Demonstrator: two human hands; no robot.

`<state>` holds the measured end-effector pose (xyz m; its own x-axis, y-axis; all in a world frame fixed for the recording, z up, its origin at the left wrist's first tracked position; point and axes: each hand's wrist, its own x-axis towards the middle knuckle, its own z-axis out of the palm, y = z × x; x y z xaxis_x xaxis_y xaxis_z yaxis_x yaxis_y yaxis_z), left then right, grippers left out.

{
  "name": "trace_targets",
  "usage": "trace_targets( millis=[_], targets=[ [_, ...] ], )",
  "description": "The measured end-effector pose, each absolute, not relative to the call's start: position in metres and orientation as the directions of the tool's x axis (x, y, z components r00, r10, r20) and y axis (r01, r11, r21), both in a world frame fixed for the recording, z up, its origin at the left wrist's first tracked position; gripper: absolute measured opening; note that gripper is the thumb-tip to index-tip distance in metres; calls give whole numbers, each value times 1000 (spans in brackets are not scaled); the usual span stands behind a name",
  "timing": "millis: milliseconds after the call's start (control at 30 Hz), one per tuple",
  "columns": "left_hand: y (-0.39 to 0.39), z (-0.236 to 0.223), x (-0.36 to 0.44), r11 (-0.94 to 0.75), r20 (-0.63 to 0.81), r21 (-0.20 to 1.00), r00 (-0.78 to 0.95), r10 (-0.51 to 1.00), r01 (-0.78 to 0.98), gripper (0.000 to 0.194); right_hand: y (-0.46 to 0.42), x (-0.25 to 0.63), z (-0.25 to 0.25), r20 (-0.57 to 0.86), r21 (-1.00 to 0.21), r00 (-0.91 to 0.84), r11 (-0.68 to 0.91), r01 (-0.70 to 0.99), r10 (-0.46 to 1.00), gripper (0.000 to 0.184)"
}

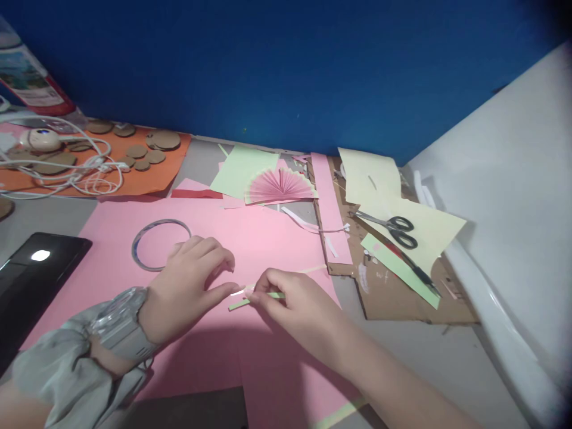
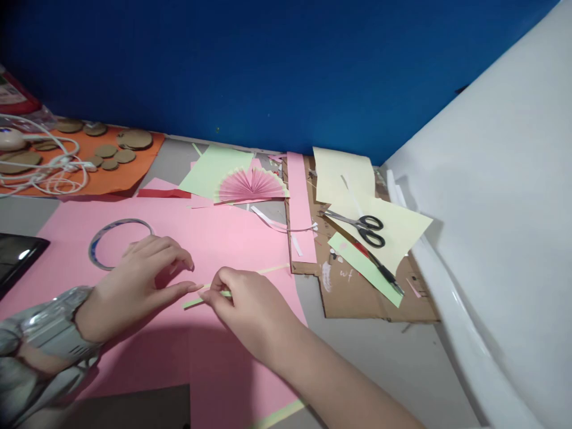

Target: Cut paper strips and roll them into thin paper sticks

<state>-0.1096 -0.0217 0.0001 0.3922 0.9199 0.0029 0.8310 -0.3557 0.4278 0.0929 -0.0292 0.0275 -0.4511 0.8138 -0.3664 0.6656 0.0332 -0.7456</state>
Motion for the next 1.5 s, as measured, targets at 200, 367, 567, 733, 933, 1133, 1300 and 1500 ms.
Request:
trace_targets(
  millis=[200, 367, 567, 733, 933, 1133, 1300, 1500],
  targets=[
    [-22, 1, -112, -411, 21, 370, 435, 900, 833, 24, -27, 91, 14, -346, -732, -429, 46, 680, 835, 26],
    [-21, 0, -116, -426, 28, 345, 445, 895, 836, 27, -25, 90, 13, -349, -703, -417, 60, 708, 839, 25],
    [-19, 2, -118, -415, 42, 335, 426, 904, 846, 26, -23, 88, 15, -361, -683, -426, 76, 726, 829, 25],
    [-19, 1, -117, -389, 15, 338, 408, 913, 857, 31, -23, 87, 13, -362, -661, -408, 78, 746, 838, 23],
    [-20, -1, -117, -369, 2, 340, 392, 920, 865, 29, -24, 86, 12, -370, -634, -397, 83, 769, 840, 22],
    [-18, -1, -117, -365, -17, 350, 395, 918, 863, 30, -24, 85, 13, -383, -617, -386, 78, 783, 839, 23],
    [-19, 3, -115, -447, -6, 364, 482, 876, 817, 28, -24, 85, 13, -379, -623, -384, 75, 779, 842, 21],
    [-31, 4, -108, -487, -72, 375, 549, 833, 789, 39, -24, 86, 11, -365, -644, -411, 93, 760, 835, 21]
  ],
)
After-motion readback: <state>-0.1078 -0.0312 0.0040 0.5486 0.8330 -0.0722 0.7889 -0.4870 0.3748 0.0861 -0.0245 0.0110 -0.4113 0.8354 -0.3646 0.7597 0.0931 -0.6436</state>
